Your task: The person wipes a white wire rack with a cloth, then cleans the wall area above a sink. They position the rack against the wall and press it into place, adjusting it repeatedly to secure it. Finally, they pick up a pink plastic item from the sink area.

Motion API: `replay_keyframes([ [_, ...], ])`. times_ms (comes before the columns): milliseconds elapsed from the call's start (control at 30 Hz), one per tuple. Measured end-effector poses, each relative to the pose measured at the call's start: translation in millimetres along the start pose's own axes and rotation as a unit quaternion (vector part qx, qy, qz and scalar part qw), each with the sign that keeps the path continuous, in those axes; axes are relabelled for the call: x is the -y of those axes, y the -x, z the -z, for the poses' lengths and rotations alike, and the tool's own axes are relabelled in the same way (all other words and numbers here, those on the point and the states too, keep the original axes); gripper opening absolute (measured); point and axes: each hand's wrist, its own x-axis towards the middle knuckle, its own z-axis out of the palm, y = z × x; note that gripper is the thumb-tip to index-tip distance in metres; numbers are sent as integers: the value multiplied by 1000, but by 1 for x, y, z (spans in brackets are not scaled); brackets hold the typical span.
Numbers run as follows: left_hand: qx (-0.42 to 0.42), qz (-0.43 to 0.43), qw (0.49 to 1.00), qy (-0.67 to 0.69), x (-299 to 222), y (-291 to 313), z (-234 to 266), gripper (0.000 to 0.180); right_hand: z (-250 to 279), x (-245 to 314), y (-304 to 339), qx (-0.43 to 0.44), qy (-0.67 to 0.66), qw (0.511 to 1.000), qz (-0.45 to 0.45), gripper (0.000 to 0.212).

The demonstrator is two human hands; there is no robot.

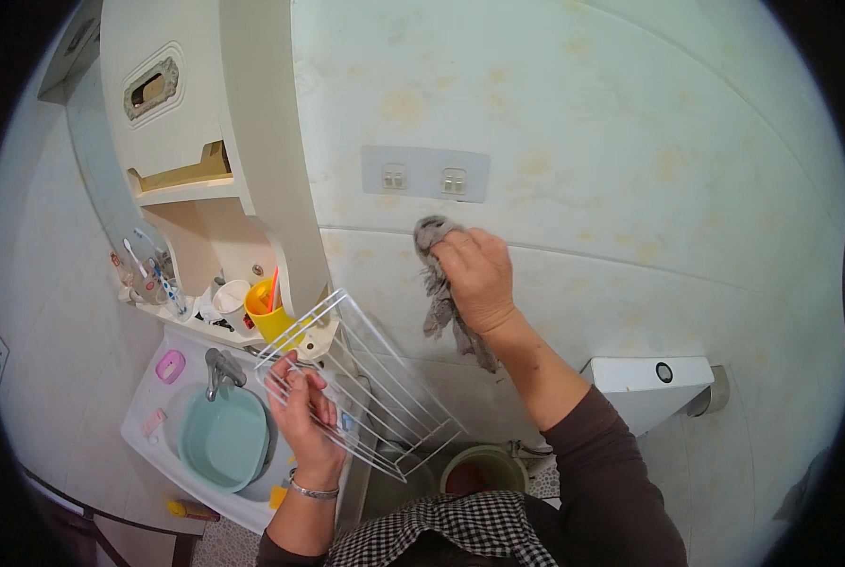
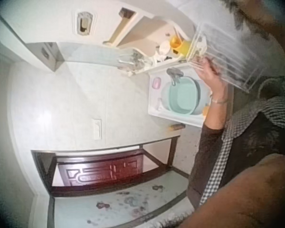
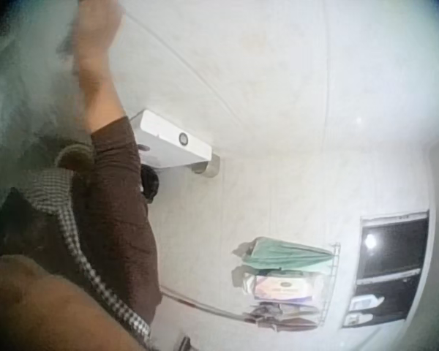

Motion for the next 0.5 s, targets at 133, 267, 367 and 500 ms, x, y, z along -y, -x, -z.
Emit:
replay_keyframes([
  [133, -32, -14, 999, -18, -3, 5, 10, 40, 29, -40, -43, -104, 76, 990, -59, 24],
  [267, -31, -8, 999, -24, 7, 8, 7, 39, 38, -54, -86, -149, 28, 988, 34, 25],
  [367, -21, 5, 1000, -12, 10, 12, -4, 39, 29, -45, -63, -113, -3, 993, 37, 20],
  [500, -11, 8, 1000, 14, 14, 15, -11, 40, 16, -31, 49, 79, -126, 988, 41, 18],
])
